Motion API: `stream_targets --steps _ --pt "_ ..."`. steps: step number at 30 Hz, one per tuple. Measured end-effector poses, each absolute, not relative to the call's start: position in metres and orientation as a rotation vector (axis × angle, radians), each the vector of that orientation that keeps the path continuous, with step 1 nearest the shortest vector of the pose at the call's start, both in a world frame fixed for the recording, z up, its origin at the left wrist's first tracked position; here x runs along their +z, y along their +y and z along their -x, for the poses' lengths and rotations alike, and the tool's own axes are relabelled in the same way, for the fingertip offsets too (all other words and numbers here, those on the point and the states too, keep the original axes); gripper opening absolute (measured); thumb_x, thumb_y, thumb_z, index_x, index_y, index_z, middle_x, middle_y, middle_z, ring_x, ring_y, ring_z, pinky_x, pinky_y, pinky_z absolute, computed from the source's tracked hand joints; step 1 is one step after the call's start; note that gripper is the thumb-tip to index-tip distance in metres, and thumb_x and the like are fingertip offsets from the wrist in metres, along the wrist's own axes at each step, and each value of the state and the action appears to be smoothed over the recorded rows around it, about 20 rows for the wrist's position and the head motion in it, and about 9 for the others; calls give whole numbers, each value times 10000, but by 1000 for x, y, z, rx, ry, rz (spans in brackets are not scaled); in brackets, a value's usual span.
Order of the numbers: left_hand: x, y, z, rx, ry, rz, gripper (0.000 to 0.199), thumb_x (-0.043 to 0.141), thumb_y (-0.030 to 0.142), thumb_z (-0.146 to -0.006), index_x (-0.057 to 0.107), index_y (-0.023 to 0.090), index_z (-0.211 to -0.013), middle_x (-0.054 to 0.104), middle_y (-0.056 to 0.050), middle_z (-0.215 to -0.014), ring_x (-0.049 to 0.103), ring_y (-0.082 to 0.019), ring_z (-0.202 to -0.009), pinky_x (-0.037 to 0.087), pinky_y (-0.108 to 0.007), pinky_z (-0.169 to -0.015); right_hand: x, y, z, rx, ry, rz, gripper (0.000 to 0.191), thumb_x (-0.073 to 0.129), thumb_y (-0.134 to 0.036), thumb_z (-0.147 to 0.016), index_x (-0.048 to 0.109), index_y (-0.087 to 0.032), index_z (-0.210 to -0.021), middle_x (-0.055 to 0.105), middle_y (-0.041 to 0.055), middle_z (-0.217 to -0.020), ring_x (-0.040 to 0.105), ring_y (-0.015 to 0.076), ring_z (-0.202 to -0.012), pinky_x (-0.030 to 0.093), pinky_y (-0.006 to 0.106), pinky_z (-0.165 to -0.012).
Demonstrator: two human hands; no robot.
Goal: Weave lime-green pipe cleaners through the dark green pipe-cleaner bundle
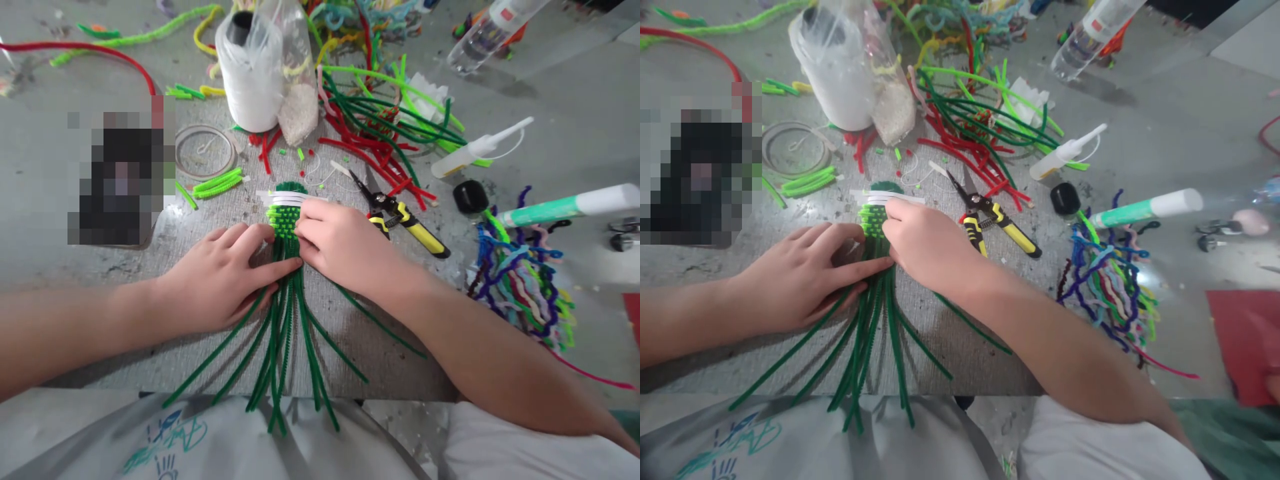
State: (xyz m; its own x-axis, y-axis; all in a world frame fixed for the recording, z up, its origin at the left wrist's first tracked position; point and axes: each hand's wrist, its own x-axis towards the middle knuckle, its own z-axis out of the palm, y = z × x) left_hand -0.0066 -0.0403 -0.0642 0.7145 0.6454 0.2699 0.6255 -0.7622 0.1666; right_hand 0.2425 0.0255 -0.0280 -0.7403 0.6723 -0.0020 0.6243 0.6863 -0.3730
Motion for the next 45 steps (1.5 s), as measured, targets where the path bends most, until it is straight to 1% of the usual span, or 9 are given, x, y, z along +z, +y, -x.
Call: stream_targets --steps 6,11,15,17,21,26,32,40,45 --pt "-64 -39 7 493 1048 -2850 485 585 334 -1087 709 361 -1555 646 -147 -1356 654 -286 -1035 632 -463 -882 -21 21 -240 508 -2800 1163 239 554 -79 -1033 723 -178 -897 701 87 -1019 552 197 -797 375 358 -726" --pt "-59 -39 7 457 1034 -2850 491 573 335 -1102 697 362 -1576 647 -153 -1357 662 -289 -1029 630 -456 -870 -10 35 -262 552 -2880 903 225 581 -86 -1059 791 -165 -1046 771 119 -1127 681 237 -973 482 356 -856" --pt "-55 -38 7 470 1011 -2883 474 549 327 -1122 695 333 -1573 650 -158 -1324 664 -291 -1012 623 -442 -834 -8 42 -268 544 -2951 855 62 754 -210 -1022 804 -173 -1021 775 122 -1130 693 269 -1019 497 369 -855" --pt "-54 -38 7 476 1002 -2900 461 534 322 -1130 696 319 -1561 650 -157 -1310 662 -286 -1008 619 -427 -821 -9 40 -266 518 -2950 890 93 814 -267 -1005 805 -175 -1010 766 116 -1108 687 269 -1003 483 365 -830" --pt "-55 -37 8 471 1011 -2910 448 543 338 -1129 688 321 -1552 647 -147 -1313 657 -273 -1012 610 -406 -823 -11 37 -261 503 -2914 943 116 842 -278 -1004 810 -169 -979 761 113 -1066 688 274 -1021 472 366 -827" --pt "-54 -37 8 430 986 -2930 466 518 353 -1145 662 328 -1588 640 -158 -1305 649 -281 -1002 594 -407 -807 -12 40 -263 634 -2902 962 131 758 -228 -1058 809 -176 -950 764 96 -1038 683 241 -971 466 355 -829" --pt "-54 -38 8 372 1004 -2896 524 604 396 -1124 626 416 -1647 633 -154 -1393 641 -288 -1047 572 -415 -860 -15 40 -259 662 -2868 984 128 711 -196 -1066 783 -183 -961 749 84 -1028 659 228 -945 441 344 -818" --pt "-53 -37 8 368 999 -2898 495 579 415 -1134 652 405 -1623 642 -152 -1380 641 -280 -1011 580 -418 -849 -27 44 -261 667 -2787 878 119 708 -233 -1070 786 -186 -993 736 89 -1013 639 248 -962 448 361 -837" --pt "-51 -38 7 416 993 -2935 460 528 351 -1137 701 338 -1563 653 -164 -1300 640 -291 -972 585 -421 -799 -31 40 -252 546 -2740 866 139 673 -199 -1057 804 -172 -1017 727 119 -1074 625 283 -1059 496 406 -902"
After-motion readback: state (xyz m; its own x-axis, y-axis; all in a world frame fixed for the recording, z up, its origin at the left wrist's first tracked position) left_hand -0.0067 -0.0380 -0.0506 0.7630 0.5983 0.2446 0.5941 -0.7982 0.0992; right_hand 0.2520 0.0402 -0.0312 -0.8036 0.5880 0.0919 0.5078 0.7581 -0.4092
